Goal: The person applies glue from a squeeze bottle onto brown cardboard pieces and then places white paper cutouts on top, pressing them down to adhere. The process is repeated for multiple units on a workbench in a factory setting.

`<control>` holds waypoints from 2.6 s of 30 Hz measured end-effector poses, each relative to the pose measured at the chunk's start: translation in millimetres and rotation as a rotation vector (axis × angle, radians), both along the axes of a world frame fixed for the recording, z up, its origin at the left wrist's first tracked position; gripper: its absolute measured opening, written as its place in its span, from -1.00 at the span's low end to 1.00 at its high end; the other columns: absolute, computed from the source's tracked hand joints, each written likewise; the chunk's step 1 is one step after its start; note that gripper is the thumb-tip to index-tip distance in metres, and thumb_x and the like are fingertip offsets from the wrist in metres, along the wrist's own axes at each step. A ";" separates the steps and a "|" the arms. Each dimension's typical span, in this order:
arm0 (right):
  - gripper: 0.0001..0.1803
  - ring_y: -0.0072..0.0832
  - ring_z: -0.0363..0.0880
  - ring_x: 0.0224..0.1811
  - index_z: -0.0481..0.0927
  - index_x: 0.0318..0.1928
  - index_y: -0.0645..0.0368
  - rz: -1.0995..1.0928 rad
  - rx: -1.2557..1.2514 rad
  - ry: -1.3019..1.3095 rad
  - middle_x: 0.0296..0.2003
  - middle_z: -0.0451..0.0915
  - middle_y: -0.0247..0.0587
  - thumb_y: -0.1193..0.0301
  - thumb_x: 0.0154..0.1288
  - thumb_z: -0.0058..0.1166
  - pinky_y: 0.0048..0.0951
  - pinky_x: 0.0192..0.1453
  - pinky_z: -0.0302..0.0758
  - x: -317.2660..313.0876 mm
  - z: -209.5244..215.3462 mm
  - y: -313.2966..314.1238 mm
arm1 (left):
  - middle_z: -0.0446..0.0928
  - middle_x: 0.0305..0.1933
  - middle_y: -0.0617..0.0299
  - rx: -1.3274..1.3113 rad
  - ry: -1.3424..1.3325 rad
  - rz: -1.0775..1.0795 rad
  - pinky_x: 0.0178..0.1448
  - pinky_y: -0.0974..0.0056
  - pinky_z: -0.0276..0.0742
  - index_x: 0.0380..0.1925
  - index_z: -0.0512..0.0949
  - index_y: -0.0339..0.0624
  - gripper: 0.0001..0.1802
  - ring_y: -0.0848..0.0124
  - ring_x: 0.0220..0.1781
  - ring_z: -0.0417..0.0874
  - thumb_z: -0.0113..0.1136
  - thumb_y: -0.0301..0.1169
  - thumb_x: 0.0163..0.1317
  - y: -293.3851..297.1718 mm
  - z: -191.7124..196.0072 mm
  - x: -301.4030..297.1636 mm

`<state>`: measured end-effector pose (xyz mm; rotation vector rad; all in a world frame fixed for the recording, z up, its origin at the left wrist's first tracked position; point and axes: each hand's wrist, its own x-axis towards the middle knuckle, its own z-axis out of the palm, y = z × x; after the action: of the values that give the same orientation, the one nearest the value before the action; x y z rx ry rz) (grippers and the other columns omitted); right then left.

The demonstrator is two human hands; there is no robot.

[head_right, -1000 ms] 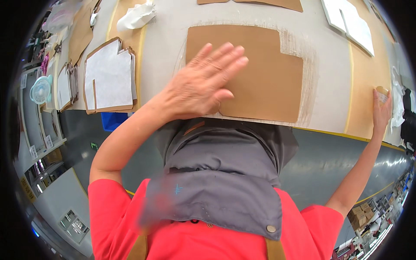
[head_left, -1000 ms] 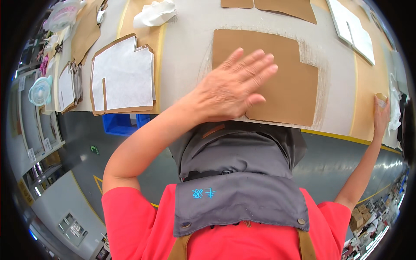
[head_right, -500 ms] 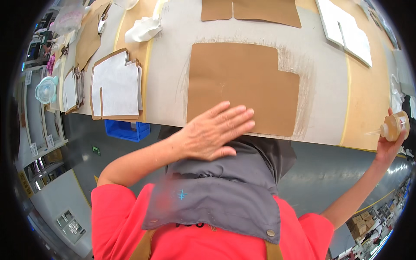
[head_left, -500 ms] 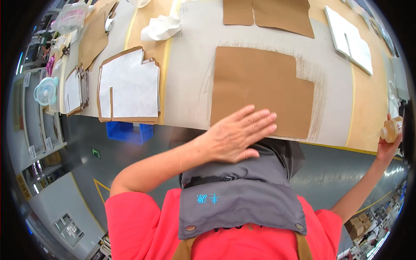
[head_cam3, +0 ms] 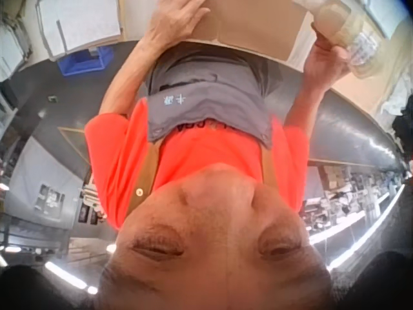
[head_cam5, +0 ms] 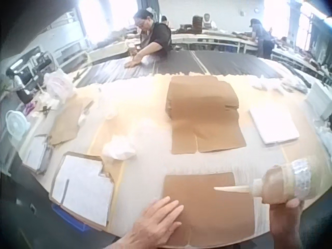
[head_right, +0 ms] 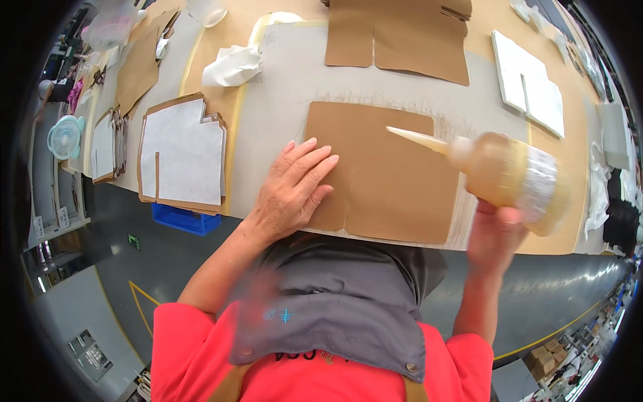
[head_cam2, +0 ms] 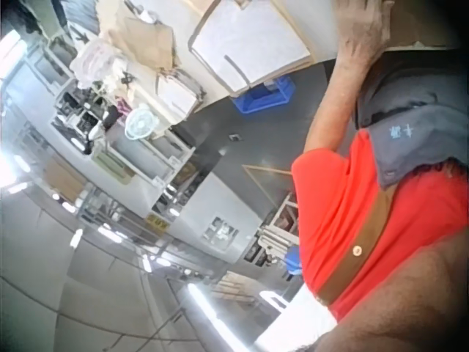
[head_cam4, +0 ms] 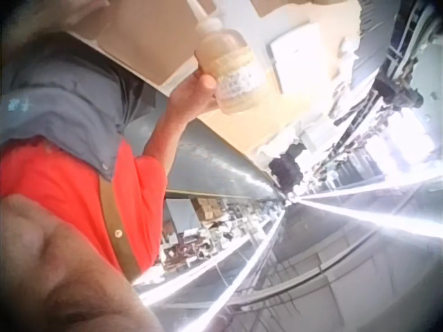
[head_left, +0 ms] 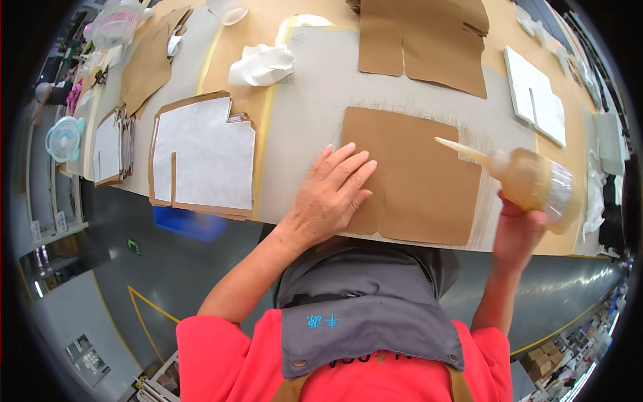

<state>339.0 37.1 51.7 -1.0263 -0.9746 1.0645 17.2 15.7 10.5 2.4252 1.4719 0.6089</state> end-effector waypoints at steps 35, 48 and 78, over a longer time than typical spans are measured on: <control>0.11 0.12 0.40 0.34 0.12 0.23 -0.03 0.426 0.369 -0.715 0.33 0.33 0.11 -0.17 -0.20 0.54 0.14 0.39 0.38 -88.3 -36.5 47.9 | 0.47 0.15 0.25 0.003 -0.131 0.177 0.31 0.10 0.24 0.04 0.60 -0.07 -0.58 0.22 0.29 0.40 0.35 -0.34 0.14 3.3 -2.1 -9.5; 0.10 0.18 0.43 0.31 0.07 0.18 0.05 0.219 0.356 -0.810 0.31 0.33 0.19 -0.29 -0.16 0.41 0.16 0.38 0.39 -38.5 -36.1 29.7 | 0.46 0.14 0.15 0.025 -0.173 0.114 0.26 0.10 0.27 -0.03 0.67 -0.15 -0.67 0.15 0.23 0.44 0.34 -0.40 0.17 -4.6 11.6 3.0; 0.14 -0.19 0.33 0.38 0.21 0.34 0.24 -0.189 0.018 -0.521 0.33 0.35 0.01 -0.26 -0.05 0.39 -0.11 0.42 0.38 1.7 -22.7 -1.0 | 0.46 0.14 0.17 -0.030 -0.167 0.025 0.28 0.12 0.29 -0.05 0.66 -0.14 -0.64 0.23 0.21 0.47 0.39 -0.41 0.10 -20.2 22.5 37.6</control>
<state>340.7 36.1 28.9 -1.3882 -1.2678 0.6384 54.8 -4.6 33.0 2.2758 1.4345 0.7689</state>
